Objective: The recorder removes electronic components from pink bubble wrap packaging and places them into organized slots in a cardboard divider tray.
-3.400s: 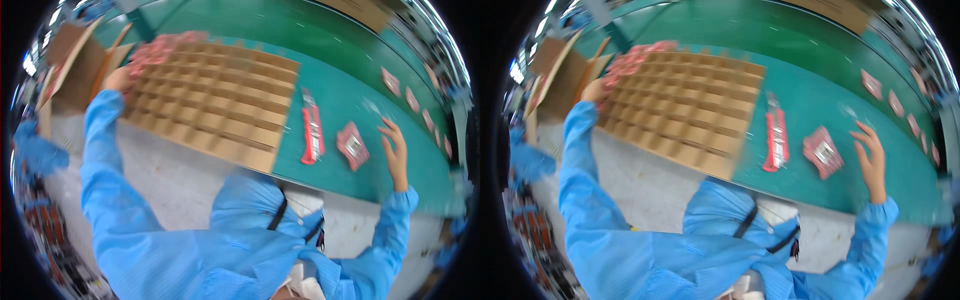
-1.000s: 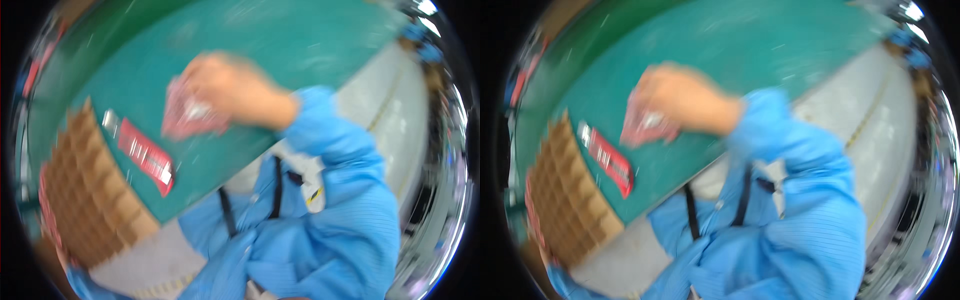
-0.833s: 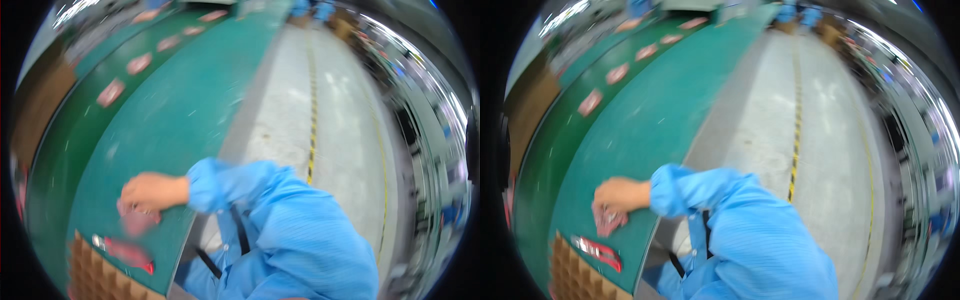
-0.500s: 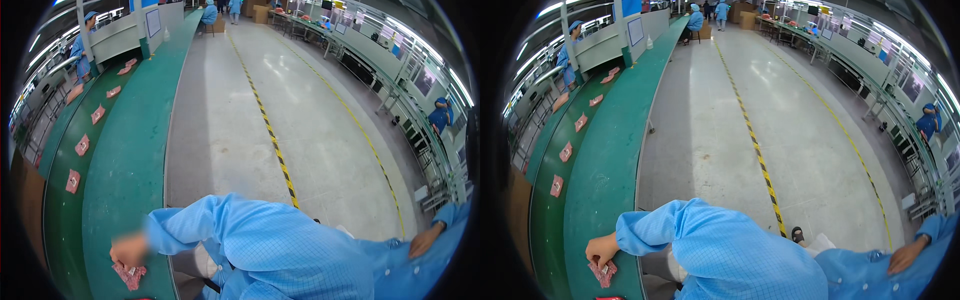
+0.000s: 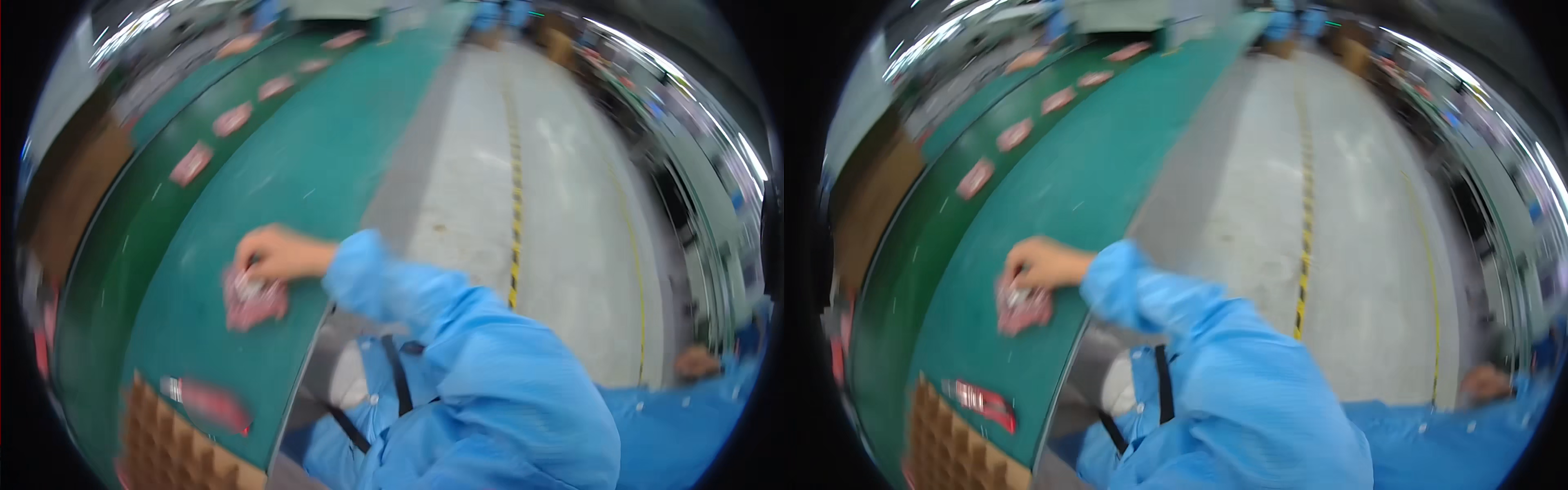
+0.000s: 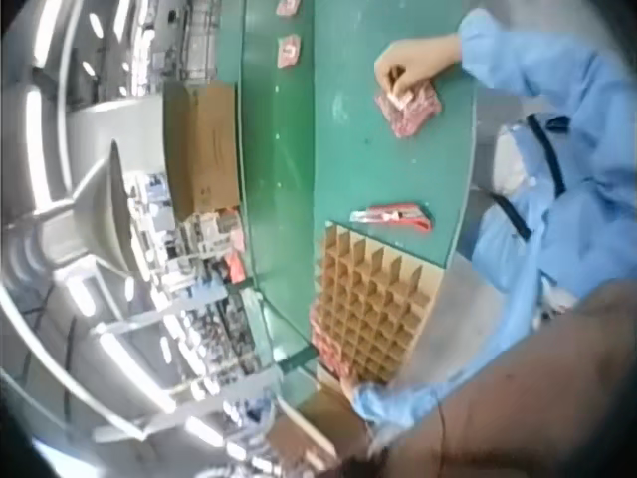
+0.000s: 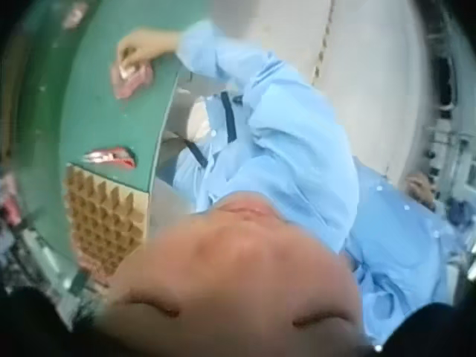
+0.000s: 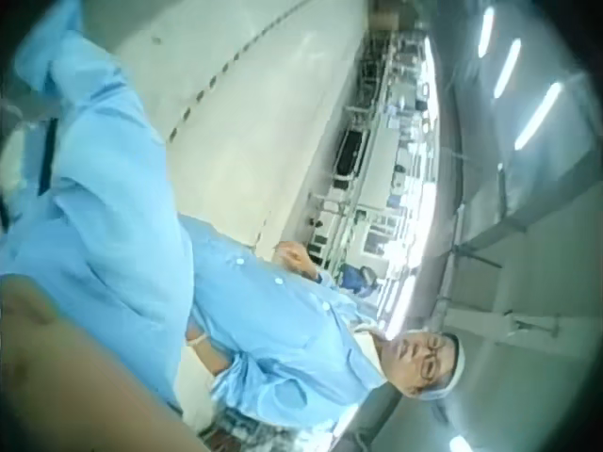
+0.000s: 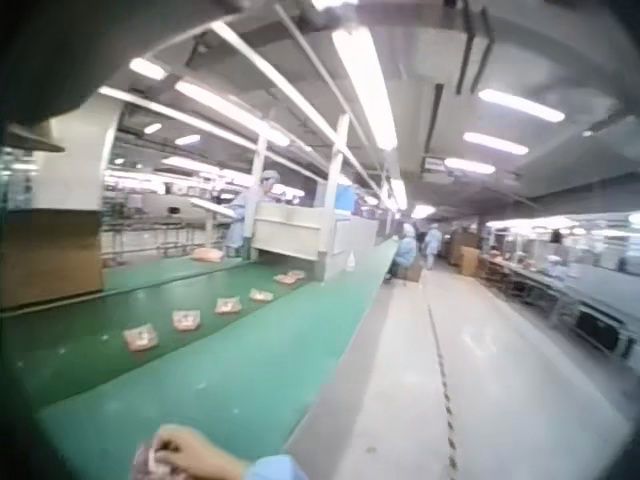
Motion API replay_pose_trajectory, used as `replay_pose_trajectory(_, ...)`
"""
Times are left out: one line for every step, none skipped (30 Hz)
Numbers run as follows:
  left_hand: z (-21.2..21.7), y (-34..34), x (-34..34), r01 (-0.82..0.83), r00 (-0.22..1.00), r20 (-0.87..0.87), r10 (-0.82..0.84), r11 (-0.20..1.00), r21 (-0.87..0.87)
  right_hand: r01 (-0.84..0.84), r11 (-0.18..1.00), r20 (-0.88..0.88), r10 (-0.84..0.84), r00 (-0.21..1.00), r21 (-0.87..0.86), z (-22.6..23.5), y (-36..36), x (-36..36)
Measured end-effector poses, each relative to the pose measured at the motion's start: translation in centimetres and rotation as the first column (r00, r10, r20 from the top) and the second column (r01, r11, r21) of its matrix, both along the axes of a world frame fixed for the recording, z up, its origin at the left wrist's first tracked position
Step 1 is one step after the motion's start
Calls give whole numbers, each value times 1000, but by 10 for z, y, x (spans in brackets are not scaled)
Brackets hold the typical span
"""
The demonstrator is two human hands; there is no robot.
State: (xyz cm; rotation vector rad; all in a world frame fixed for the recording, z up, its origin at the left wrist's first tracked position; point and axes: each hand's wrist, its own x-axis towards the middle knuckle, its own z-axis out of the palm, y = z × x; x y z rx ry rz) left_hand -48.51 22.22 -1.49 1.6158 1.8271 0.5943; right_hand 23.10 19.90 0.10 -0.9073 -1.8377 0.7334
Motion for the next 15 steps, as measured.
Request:
replay_pose_trajectory(4,-57,-31,-82,997,-16,81,996,-32,43,997,61,-39,997,-68,5,-3,15)
replay_pose_trajectory(6,-114,-53,-167,986,-35,165,985,-54,71,988,58,-64,996,-137,5,-2,28)
replay_pose_trajectory(13,-169,-71,-248,968,-60,244,966,-73,37,970,20,-33,999,-240,5,3,42)
replay_pose_trajectory(22,-211,-81,-311,949,-84,304,947,-82,-17,973,-42,8,999,-230,-3,12,56)
replay_pose_trajectory(29,-241,-84,-355,933,-97,346,930,-92,39,967,1,-40,999,-254,3,12,64)
replay_pose_trajectory(31,-252,-84,-446,871,-267,413,892,-74,15,968,-22,-21,1000,-251,-3,14,71)
replay_pose_trajectory(29,-242,-77,-503,793,-423,439,863,-47,21,969,-41,-32,999,-246,-6,16,82)
replay_pose_trajectory(30,-254,-93,-527,738,-515,436,849,-37,-9,966,-57,-6,998,-258,-8,19,83)
replay_pose_trajectory(32,-266,-107,-546,680,-600,422,837,-31,-34,937,-103,-2,995,-348,-9,22,82)
replay_pose_trajectory(34,-280,-119,-561,667,-611,426,827,-35,-54,900,-144,-10,990,-432,-10,25,79)
replay_pose_trajectory(31,-282,-122,-567,675,-571,466,824,2,-57,898,-145,-8,989,-436,-13,30,80)
replay_pose_trajectory(29,-282,-125,-571,685,-528,503,820,41,-91,898,-160,23,987,-431,-15,33,82)
replay_pose_trajectory(27,-282,-127,-569,685,-529,501,821,41,-123,897,-175,52,983,-424,-17,35,83)
replay_pose_trajectory(26,-281,-128,-557,676,-562,476,830,31,-120,899,-177,48,983,-422,-17,37,83)
replay_pose_trajectory(27,-278,-128,-546,665,-596,450,837,23,-129,893,-186,53,981,-430,-16,38,83)
